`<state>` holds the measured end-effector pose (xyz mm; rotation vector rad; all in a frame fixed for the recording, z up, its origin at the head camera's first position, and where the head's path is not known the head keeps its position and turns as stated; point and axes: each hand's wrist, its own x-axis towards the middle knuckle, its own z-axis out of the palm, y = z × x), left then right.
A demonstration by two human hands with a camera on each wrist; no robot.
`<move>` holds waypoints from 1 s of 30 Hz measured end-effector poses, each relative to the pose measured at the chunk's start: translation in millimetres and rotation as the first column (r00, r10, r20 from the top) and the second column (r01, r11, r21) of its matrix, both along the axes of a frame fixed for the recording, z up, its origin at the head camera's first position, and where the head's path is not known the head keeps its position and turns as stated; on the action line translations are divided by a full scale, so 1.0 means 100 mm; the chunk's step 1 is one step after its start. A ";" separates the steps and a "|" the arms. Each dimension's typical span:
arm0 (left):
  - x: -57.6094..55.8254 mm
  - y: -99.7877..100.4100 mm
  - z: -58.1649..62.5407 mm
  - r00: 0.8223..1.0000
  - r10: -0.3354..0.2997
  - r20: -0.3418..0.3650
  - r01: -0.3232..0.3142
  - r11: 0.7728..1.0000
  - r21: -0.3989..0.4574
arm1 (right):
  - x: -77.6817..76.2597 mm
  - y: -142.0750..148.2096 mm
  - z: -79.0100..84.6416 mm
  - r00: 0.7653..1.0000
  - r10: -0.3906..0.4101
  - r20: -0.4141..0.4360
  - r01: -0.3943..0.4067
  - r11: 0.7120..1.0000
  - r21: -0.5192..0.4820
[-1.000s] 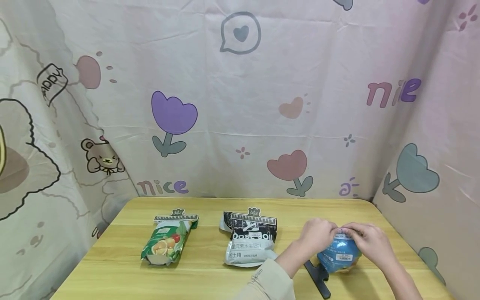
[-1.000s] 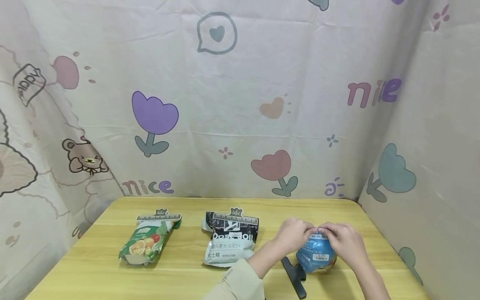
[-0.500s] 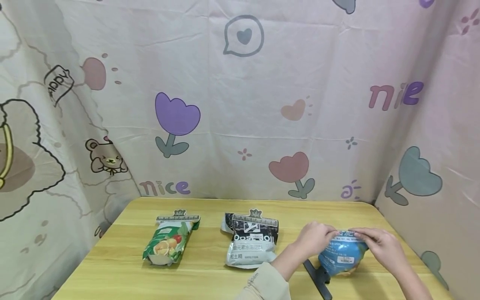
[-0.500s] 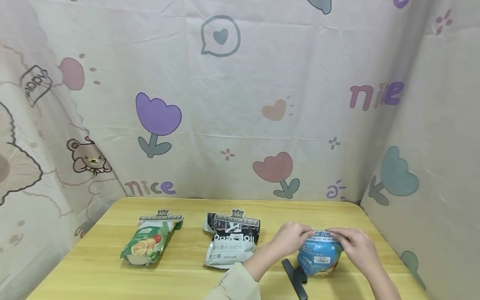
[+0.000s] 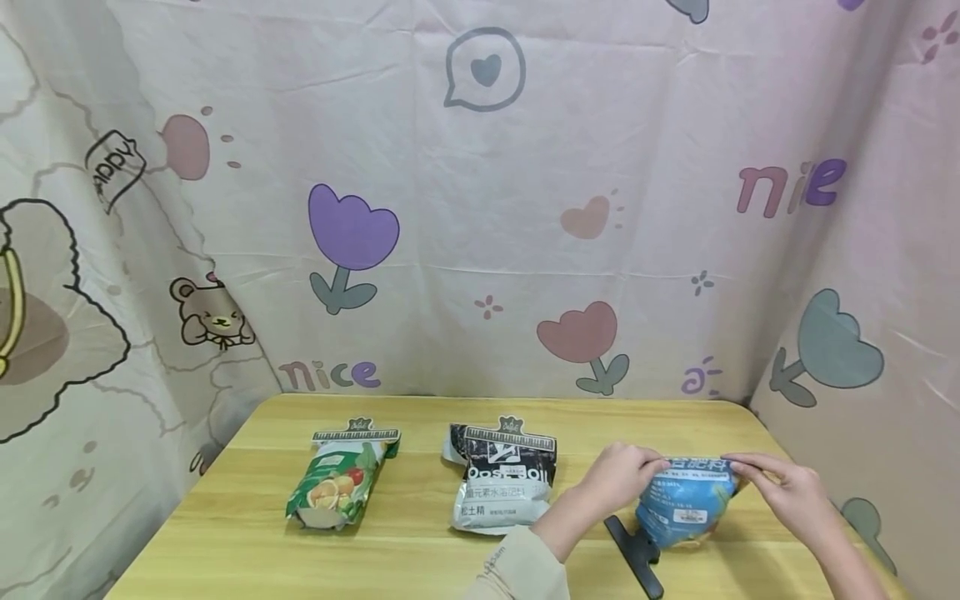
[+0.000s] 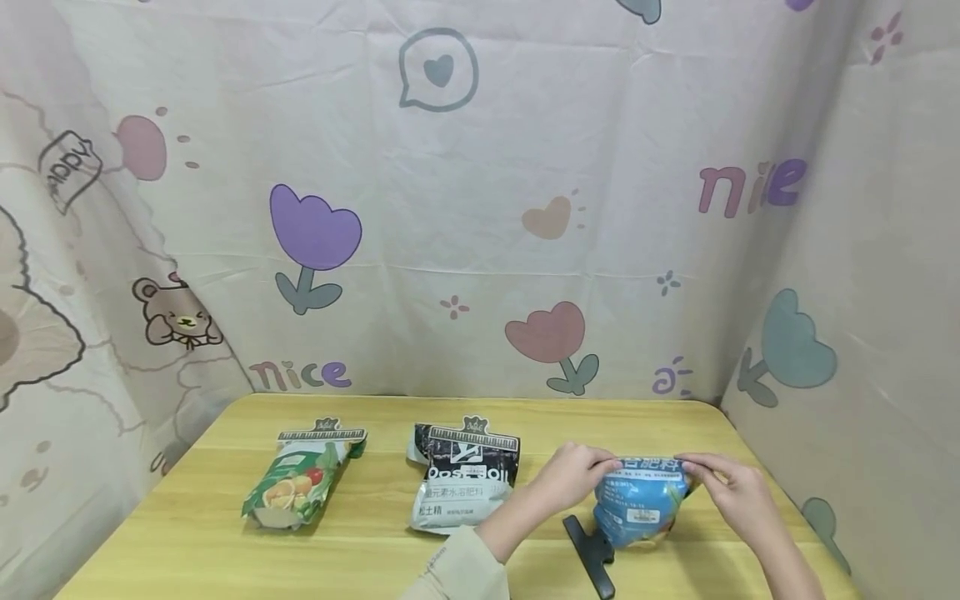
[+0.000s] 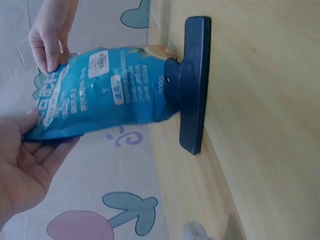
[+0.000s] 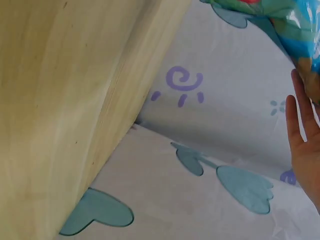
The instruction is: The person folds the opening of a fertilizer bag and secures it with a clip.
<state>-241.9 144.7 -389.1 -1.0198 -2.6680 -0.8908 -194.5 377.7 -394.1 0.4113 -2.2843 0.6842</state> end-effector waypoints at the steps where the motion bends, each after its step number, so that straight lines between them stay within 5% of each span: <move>1: -0.01 -0.01 0.00 1.000 -0.013 0.003 0.013 1.000 0.003 | 0.01 0.01 0.00 1.000 -0.004 -0.004 0.004 1.000 -0.006; 11: -0.05 -0.08 -0.01 0.999 -0.048 -0.012 0.048 0.999 0.009 | 0.08 -0.10 0.06 0.996 -0.087 -0.019 0.087 0.996 0.009; 15: -0.06 -0.09 -0.01 0.999 -0.051 -0.018 0.051 0.999 0.013 | 0.15 -0.32 0.05 0.982 0.022 -0.187 -0.022 1.000 0.002; 17: -0.06 -0.10 -0.01 0.998 -0.049 -0.031 0.049 0.999 0.010 | 0.18 -0.47 0.02 0.972 0.113 -0.207 -0.108 0.993 0.036; 19: -0.06 -0.10 -0.01 0.998 -0.050 -0.045 0.050 0.999 0.005 | 0.20 -0.61 -0.05 0.972 0.202 -0.122 -0.193 0.978 0.081; 21: -0.06 -0.10 -0.01 0.997 -0.051 -0.057 0.051 0.999 -0.005 | 0.22 -0.73 -0.12 0.966 0.252 0.056 -0.257 0.958 0.126; 23: -0.06 -0.09 -0.01 0.997 -0.052 -0.055 0.051 0.999 -0.017 | 0.23 -0.82 -0.18 0.925 0.253 0.285 -0.307 0.937 0.166; 26: -0.05 -0.07 -0.02 0.998 -0.048 -0.036 0.047 0.999 -0.027 | 0.24 -0.90 -0.26 0.813 0.155 0.561 -0.329 0.918 0.223; 30: -0.03 -0.04 -0.02 0.999 -0.031 -0.008 0.031 0.999 -0.026 | 0.21 -1.00 -0.36 0.700 0.001 0.714 -0.292 0.913 0.285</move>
